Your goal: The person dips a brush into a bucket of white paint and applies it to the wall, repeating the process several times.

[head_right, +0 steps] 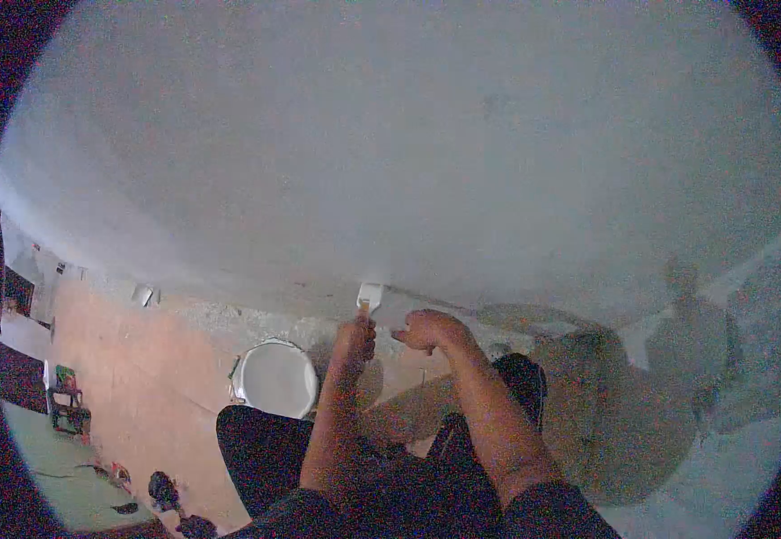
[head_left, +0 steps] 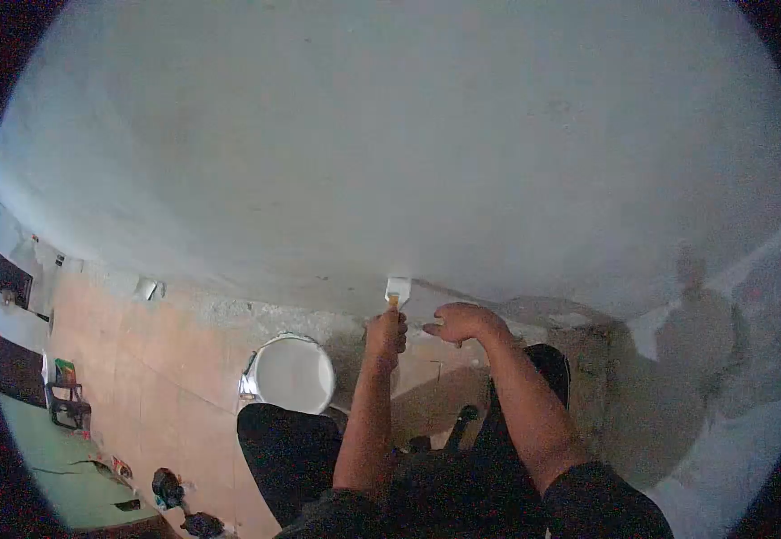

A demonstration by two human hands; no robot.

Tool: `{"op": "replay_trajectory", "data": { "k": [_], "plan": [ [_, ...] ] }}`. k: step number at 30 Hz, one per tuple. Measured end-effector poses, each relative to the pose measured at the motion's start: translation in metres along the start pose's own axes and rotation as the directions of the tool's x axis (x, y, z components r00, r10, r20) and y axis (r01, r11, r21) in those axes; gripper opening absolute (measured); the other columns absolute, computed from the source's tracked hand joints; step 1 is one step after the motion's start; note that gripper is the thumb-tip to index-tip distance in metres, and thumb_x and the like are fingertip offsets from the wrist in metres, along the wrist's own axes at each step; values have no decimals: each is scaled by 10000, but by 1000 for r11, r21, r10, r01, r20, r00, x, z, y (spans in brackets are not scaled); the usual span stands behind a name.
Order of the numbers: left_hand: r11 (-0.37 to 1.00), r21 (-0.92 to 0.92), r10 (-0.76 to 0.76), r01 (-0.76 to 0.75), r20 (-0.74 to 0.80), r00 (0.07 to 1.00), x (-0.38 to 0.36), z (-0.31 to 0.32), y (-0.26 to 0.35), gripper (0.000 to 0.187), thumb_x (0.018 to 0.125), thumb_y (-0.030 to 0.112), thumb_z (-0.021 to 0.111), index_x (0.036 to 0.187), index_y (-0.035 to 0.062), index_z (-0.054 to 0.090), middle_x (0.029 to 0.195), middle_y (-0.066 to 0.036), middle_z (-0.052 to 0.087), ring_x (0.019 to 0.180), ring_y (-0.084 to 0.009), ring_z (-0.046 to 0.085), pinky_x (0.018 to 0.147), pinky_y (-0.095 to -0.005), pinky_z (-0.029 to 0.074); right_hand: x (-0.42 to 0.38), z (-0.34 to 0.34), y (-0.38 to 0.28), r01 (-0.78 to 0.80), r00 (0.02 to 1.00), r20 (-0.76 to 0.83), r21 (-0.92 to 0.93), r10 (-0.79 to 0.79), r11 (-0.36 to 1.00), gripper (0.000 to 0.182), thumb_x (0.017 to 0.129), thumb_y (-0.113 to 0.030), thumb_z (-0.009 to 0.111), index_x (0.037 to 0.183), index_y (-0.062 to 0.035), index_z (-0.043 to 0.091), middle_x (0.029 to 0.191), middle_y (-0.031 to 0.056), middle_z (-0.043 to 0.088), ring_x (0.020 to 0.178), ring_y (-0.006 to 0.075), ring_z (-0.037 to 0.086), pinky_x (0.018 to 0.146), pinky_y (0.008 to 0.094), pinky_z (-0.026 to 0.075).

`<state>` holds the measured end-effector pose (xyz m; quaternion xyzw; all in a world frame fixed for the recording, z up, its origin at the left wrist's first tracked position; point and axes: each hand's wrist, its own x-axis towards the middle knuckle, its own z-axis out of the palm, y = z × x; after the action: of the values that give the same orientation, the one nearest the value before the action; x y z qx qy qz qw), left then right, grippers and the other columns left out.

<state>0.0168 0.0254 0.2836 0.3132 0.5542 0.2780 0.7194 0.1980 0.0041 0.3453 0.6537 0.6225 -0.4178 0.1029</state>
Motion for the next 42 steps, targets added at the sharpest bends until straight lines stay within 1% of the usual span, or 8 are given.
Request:
{"op": "replay_trajectory", "data": {
  "k": [2, 5, 14, 26, 28, 38, 40, 42],
  "plan": [
    [842, 425, 358, -331, 18, 934, -6, -1, 5, 279, 916, 295, 474, 738, 103, 570, 576, 18, 503, 431, -136, 453, 397, -308, 335, -8, -7, -7, -44, 994, 106, 29, 41, 999, 653, 873, -531, 481, 1259, -4, 484, 1014, 150, 654, 748, 241, 672, 827, 409, 475],
    [992, -122, 36, -28, 65, 997, -39, 11, 47, 363, 929, 408, 466, 751, 99, 533, 530, 50, 385, 380, -67, 311, 348, -241, 219, -10, -2, -4, -33, 996, 81, 28, 31, 999, 668, 869, -533, 489, 1267, 3, 469, 1028, 150, 652, 749, 225, 673, 818, 397, 478],
    [868, -344, 425, -358, 142, 894, -124, 21, 122, 356, 928, 423, 448, 745, 120, 487, 510, 75, 321, 367, -56, 252, 342, -232, 169, -21, 2, 4, -27, 998, 55, 75, 23, 997, 686, 861, -539, 496, 1273, 8, 462, 1003, 160, 654, 742, 224, 668, 813, 400, 471],
    [927, 187, 341, -326, -52, 939, 16, 15, 5, 411, 935, 447, 398, 642, 160, 427, 501, 58, 327, 387, -88, 264, 372, -266, 202, -23, -4, 5, -22, 999, 39, 44, 20, 999, 606, 881, -504, 471, 1204, 7, 513, 879, 161, 666, 728, 243, 658, 793, 415, 475],
    [969, -246, 56, 1, 224, 973, 19, 1, 0, 446, 929, 486, 403, 645, 154, 490, 495, 46, 377, 387, -109, 328, 366, -278, 244, -17, -2, 4, 9, 999, 32, 52, -11, 999, 591, 881, -507, 468, 1188, -5, 520, 874, 167, 660, 713, 245, 654, 773, 412, 482],
    [994, 104, -39, 27, 115, 993, 20, -26, -24, 339, 900, 386, 509, 772, 80, 577, 606, -13, 498, 408, -153, 420, 389, -307, 332, -10, 0, 3, 42, 995, 90, -51, -37, 998, 611, 869, -547, 481, 1145, -4, 537, 839, 168, 657, 682, 234, 647, 704, 411, 494],
    [373, 705, 512, -603, 385, 768, 16, -32, 7, 343, 900, 374, 517, 785, 58, 579, 591, -2, 472, 418, -130, 409, 395, -288, 331, -30, -7, -5, -2, 995, 98, -1, 2, 1000, 623, 879, -546, 466, 1202, -16, 519, 937, 178, 653, 747, 252, 653, 752, 413, 489],
    [716, 537, 393, -445, 216, 894, -33, -8, 69, 346, 904, 367, 516, 776, 51, 577, 585, 9, 457, 431, -105, 389, 390, -270, 310, -26, 1, 1, 0, 998, 58, 5, 0, 1000, 628, 882, -538, 466, 1233, -18, 502, 989, 178, 642, 767, 258, 655, 782, 415, 481]
  ]
}}
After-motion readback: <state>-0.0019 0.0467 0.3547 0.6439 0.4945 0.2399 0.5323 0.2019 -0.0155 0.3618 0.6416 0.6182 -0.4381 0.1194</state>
